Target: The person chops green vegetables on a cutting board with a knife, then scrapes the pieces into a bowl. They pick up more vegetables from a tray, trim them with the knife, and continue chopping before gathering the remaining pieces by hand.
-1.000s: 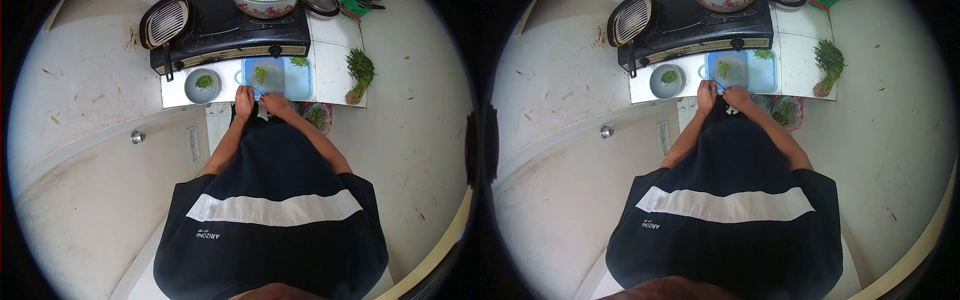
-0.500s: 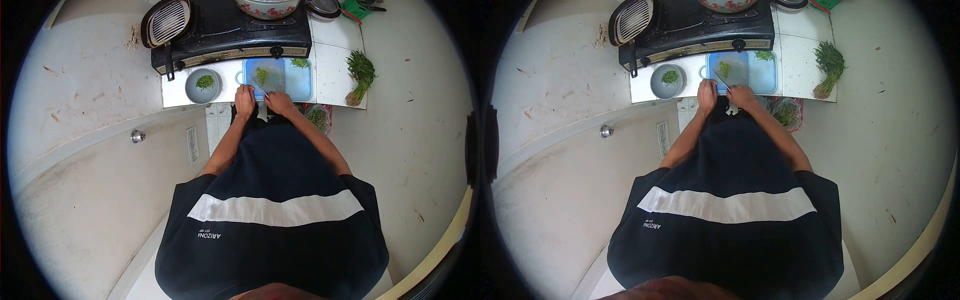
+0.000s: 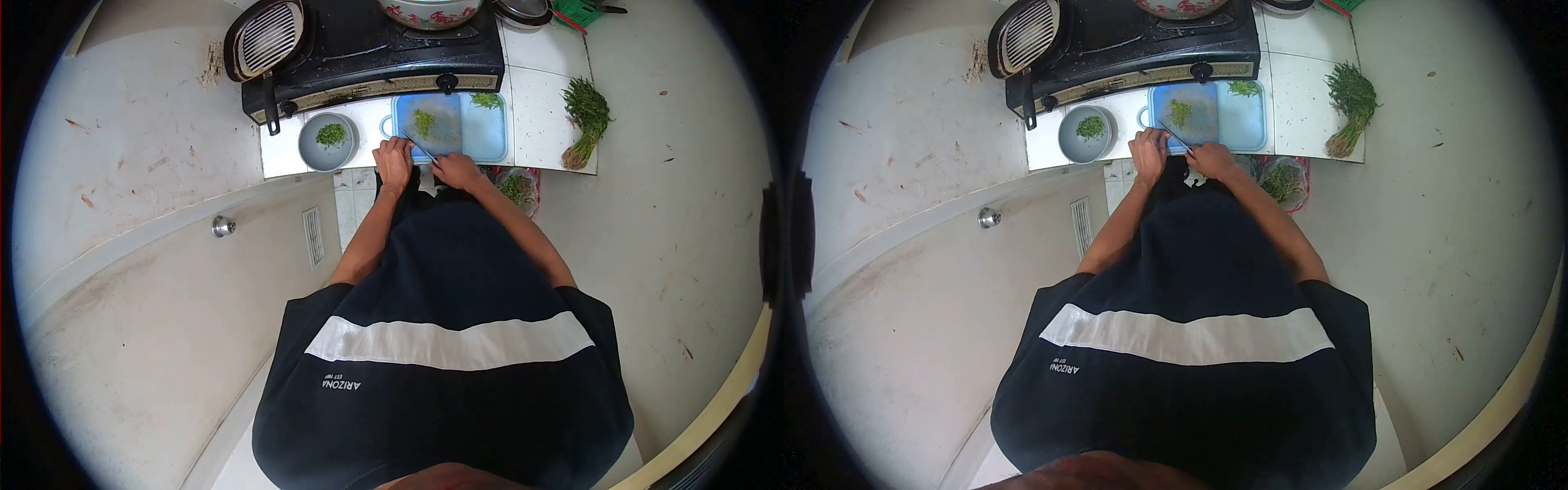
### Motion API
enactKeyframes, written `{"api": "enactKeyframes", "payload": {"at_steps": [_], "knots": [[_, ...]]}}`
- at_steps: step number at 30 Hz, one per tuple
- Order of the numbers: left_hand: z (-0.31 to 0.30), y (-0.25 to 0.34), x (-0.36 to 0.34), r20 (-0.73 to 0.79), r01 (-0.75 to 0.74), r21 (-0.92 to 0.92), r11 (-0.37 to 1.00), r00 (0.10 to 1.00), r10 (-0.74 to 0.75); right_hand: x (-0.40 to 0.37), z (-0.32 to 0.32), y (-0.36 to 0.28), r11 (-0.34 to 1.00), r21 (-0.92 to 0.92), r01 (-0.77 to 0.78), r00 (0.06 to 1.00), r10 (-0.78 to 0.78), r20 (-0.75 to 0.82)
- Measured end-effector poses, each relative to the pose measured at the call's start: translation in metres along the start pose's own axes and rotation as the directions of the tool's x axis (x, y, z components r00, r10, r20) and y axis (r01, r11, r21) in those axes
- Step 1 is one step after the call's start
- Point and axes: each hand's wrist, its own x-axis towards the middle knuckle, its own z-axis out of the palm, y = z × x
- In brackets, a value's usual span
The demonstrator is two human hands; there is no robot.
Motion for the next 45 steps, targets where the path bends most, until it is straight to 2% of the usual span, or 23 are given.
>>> {"api": "enactKeyframes", "payload": {"at_steps": [3,9,11,15,20,22,29,34,45], "knots": [[-0.001,0.0,0.001,0.023,-0.006,0.009,1.0,1.0,0.006,0.004,0.0,-0.002,1.0,-0.028,0.004,1.0,-0.003,0.024],[0.0,0.002,0.0,0.034,0.021,-0.013,1.0,0.999,-0.02,0.021,0.009,-0.009,0.998,-0.058,0.03,0.997,-0.034,-0.062],[0.002,0.001,-0.001,0.029,0.032,-0.023,0.999,0.999,-0.031,0.018,0.008,-0.012,0.997,-0.082,-0.006,0.995,-0.002,-0.101],[0.004,0.001,-0.003,0.001,0.073,-0.061,0.995,0.997,-0.073,0.001,0.005,-0.008,0.992,-0.125,-0.022,0.996,0.012,-0.083],[0.0,0.004,-0.002,-0.01,0.057,-0.075,0.996,0.998,-0.058,-0.002,0.005,0.007,0.996,-0.079,-0.034,0.997,0.029,-0.067],[-0.001,0.006,-0.001,-0.024,0.106,-0.147,0.983,0.994,-0.111,-0.001,0.004,0.008,0.998,-0.061,-0.029,0.997,0.024,-0.072],[0.0,0.005,-0.002,-0.028,0.143,-0.168,0.975,0.988,-0.15,0.001,0.003,0.006,0.999,-0.042,0.005,1.0,-0.006,-0.01],[-0.002,0.003,-0.003,-0.057,0.005,-0.152,0.988,0.998,-0.013,0.001,0.006,0.01,0.999,-0.047,0.011,1.0,-0.011,-0.002],[-0.001,0.004,-0.003,-0.015,-0.018,-0.113,0.993,1.0,0.017,-0.001,0.005,0.008,0.999,-0.038,0.016,1.0,-0.015,0.006]]}}
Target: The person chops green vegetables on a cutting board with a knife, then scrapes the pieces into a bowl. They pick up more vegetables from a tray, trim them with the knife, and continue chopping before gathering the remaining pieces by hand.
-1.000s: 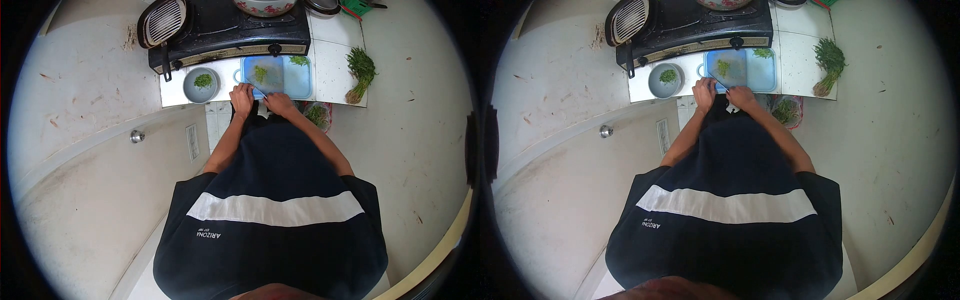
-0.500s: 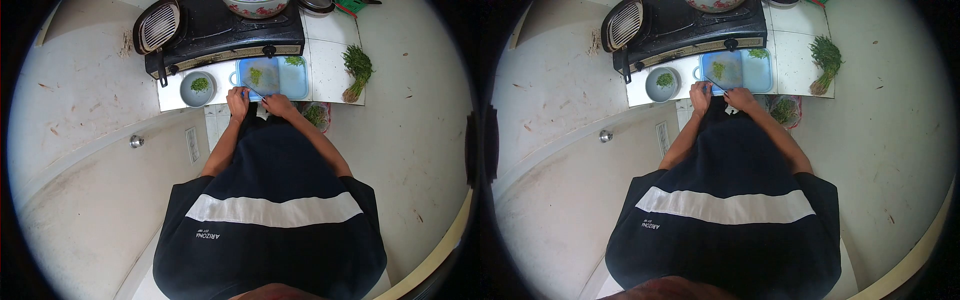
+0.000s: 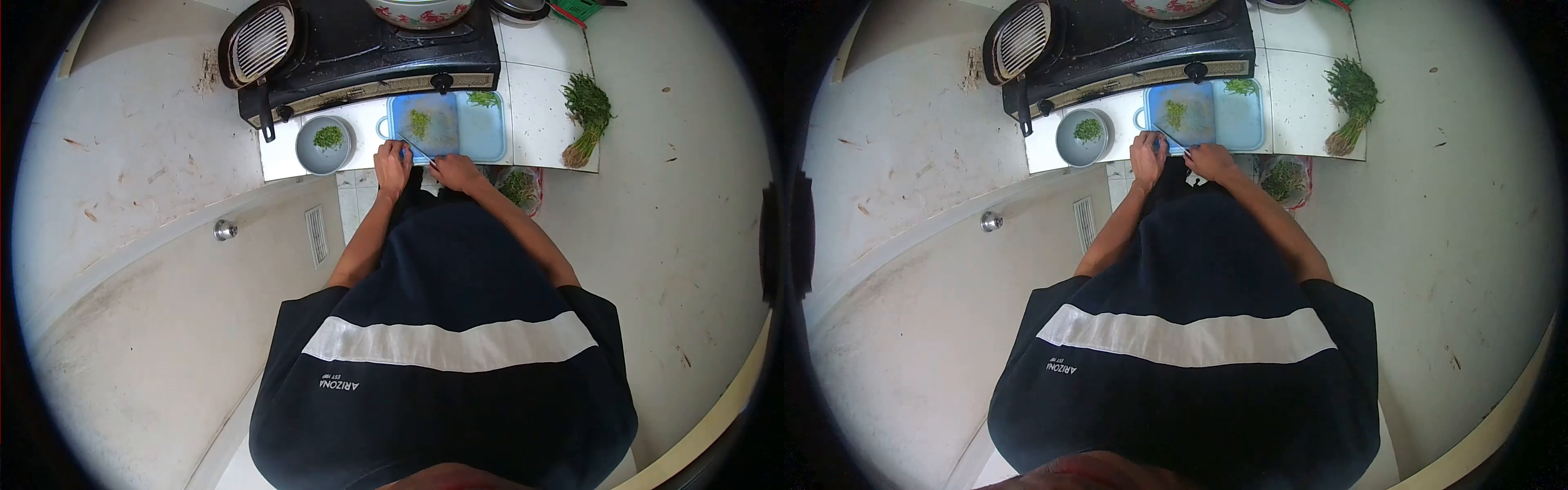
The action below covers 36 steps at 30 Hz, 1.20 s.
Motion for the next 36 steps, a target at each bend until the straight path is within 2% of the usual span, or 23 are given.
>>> {"api": "enactKeyframes", "payload": {"at_steps": [4,15,21,26,29,36], "knots": [[-0.002,0.0,0.002,0.049,0.01,0.006,1.0,0.999,-0.01,-0.003,-0.003,-0.006,1.0,0.019,-0.007,1.0,0.007,-0.008],[-0.001,0.003,0.0,0.018,0.029,-0.032,0.999,0.999,-0.029,0.014,0.01,-0.01,1.0,0.021,-0.011,0.998,0.012,-0.056],[0.003,0.001,-0.002,-0.002,0.025,-0.012,1.0,1.0,-0.025,-0.005,0.0,-0.008,0.998,-0.036,-0.049,0.999,0.049,-0.012],[0.002,0.0,-0.002,0.004,0.013,0.012,1.0,1.0,-0.013,-0.001,-0.004,-0.011,0.993,0.02,-0.119,0.993,0.119,0.015],[0.003,0.0,-0.004,-0.009,-0.001,0.005,1.0,1.0,0.001,0.003,-0.001,-0.005,0.995,0.049,-0.091,0.995,0.093,-0.041],[0.003,-0.002,-0.003,-0.007,0.012,0.013,1.0,1.0,-0.012,-0.003,0.003,-0.002,0.998,0.046,-0.03,1.0,0.03,-0.003]]}}
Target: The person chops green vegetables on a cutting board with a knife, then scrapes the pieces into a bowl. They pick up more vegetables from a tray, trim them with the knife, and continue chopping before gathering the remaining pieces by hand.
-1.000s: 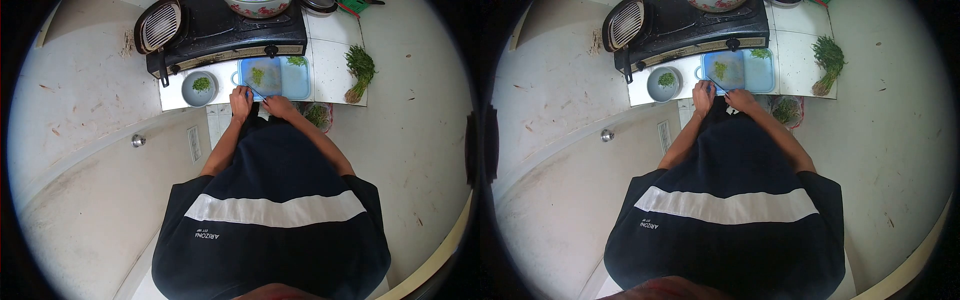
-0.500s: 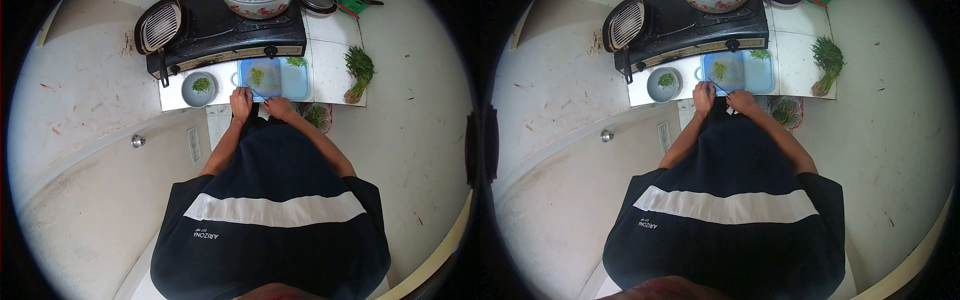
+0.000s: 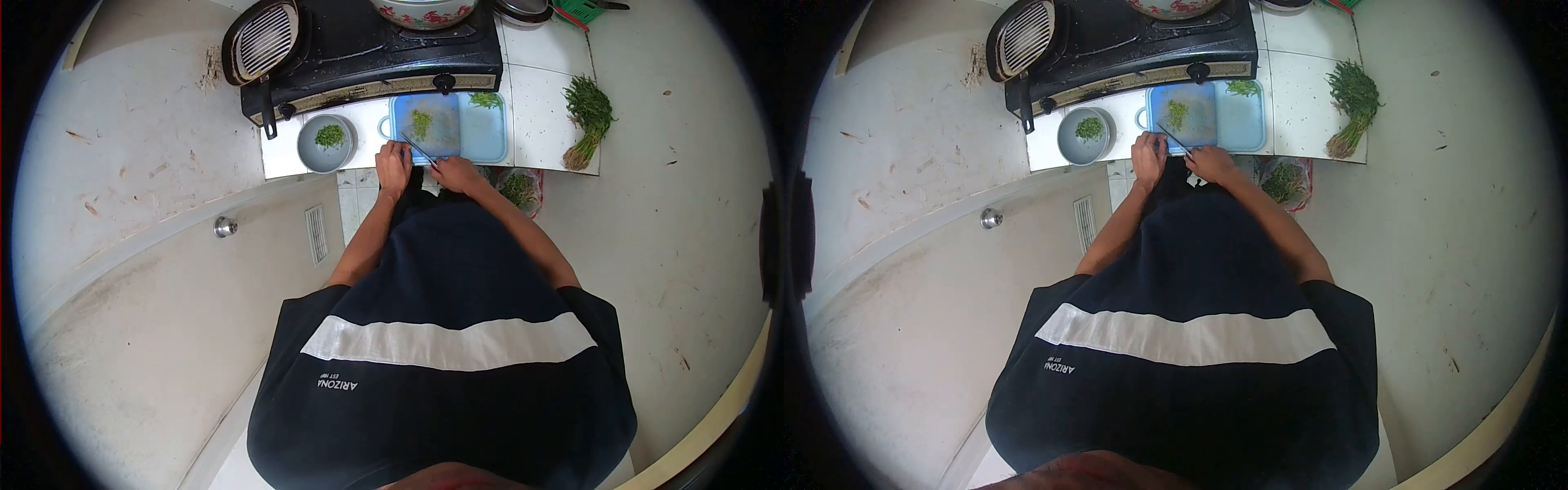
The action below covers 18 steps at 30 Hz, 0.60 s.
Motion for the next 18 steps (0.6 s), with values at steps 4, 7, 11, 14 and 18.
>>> {"api": "enactKeyframes", "payload": {"at_steps": [4,7,11,14,18], "knots": [[-0.003,0.001,0.003,0.005,-0.01,-0.008,1.0,1.0,0.01,0.001,0.003,0.005,1.0,0.011,0.02,0.999,-0.02,0.036],[-0.003,0.001,0.003,-0.002,-0.02,-0.008,1.0,1.0,0.02,0.002,0.007,0.007,0.999,0.005,0.032,0.999,-0.032,0.031],[0.0,0.002,0.003,-0.036,-0.008,-0.001,1.0,0.999,0.008,0.01,0.008,0.005,0.999,-0.021,0.041,0.999,-0.041,0.025],[0.001,0.002,0.001,-0.03,0.026,-0.028,0.999,0.999,-0.027,0.02,0.003,-0.002,0.997,-0.029,0.066,0.998,-0.066,-0.002],[-0.001,0.001,0.001,0.001,0.094,-0.09,0.992,0.996,-0.094,0.024,0.003,-0.013,0.999,-0.041,0.009,1.0,-0.009,-0.009]]}}
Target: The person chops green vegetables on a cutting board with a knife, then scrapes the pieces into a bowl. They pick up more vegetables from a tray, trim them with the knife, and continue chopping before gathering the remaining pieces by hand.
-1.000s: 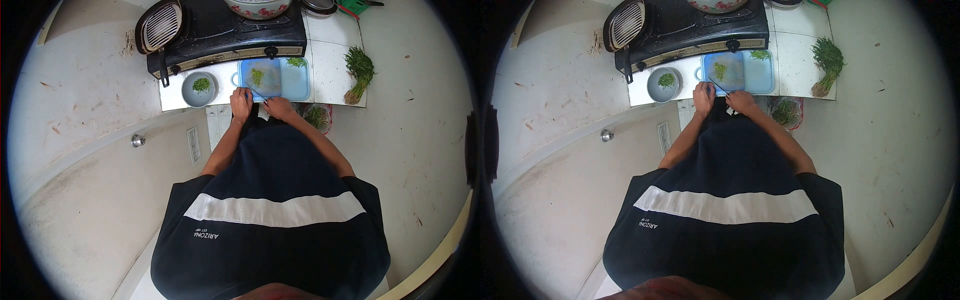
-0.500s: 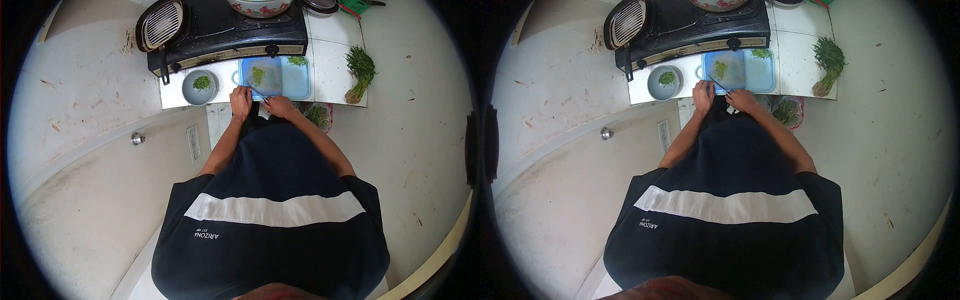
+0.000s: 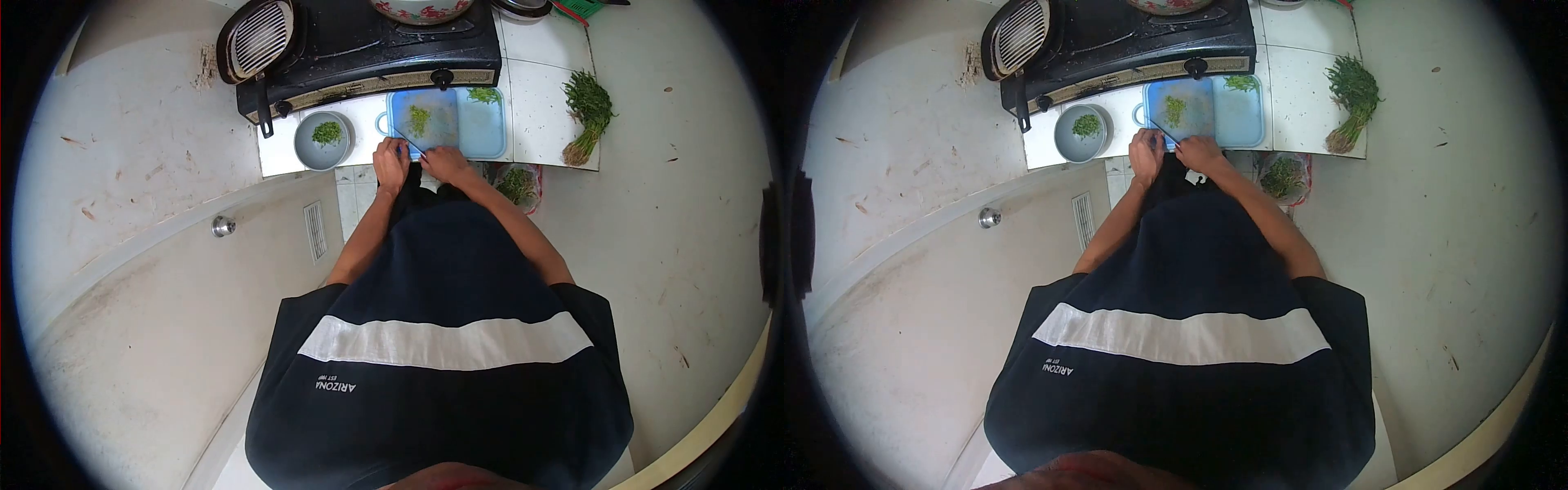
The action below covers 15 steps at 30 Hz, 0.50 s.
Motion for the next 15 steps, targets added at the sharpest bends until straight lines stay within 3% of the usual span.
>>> {"api": "enactKeyframes", "payload": {"at_steps": [8,15], "knots": [[0.0007,0.0051,-0.0044,-0.029,0.136,-0.123,0.983,0.99,-0.141,-0.0094,-0.0026,0.0067,0.998,0.02,-0.052,0.999,0.052,0.004],[0.0052,0.0017,-0.0048,-0.079,0.033,-0.087,0.996,0.996,-0.04,-0.0041,-0.0036,0.0039,0.999,0.045,0.003,1.0,-0.002,-0.015]]}}
